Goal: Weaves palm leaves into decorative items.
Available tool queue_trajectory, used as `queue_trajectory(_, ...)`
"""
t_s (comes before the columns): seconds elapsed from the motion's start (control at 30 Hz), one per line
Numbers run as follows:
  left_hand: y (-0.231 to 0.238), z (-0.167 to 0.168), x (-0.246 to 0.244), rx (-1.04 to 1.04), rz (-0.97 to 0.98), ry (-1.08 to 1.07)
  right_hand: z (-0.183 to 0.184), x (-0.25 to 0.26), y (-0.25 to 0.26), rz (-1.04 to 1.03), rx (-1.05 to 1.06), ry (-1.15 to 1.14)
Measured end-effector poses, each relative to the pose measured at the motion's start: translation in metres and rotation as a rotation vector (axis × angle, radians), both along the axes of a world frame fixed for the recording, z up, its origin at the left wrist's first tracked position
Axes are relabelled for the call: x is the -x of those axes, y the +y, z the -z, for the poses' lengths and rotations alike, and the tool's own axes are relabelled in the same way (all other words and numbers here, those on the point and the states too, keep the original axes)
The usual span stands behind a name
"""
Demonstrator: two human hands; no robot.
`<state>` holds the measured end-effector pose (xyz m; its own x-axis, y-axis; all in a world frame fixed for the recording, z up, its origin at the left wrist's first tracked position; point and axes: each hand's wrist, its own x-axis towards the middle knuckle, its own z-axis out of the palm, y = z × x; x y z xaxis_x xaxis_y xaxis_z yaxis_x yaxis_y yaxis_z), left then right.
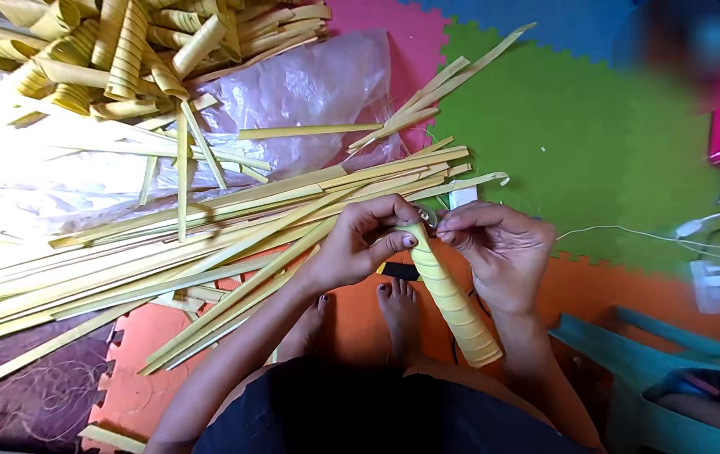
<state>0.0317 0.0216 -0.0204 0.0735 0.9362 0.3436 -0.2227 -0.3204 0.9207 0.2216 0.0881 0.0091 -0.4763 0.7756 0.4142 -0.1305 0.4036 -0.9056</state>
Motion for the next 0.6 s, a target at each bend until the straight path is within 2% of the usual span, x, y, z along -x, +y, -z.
queue_trajectory(0.27, -0.004, -0.005, -0.003, -0.066, -0.007, -0.056, -0.008, 0.001, -0.009, 0.044, -0.205, -0.17)
queue_trajectory(0.6, -0.008, -0.019, -0.007, -0.033, -0.09, 0.001, -0.014, 0.007, -0.009, 0.053, -0.313, -0.143)
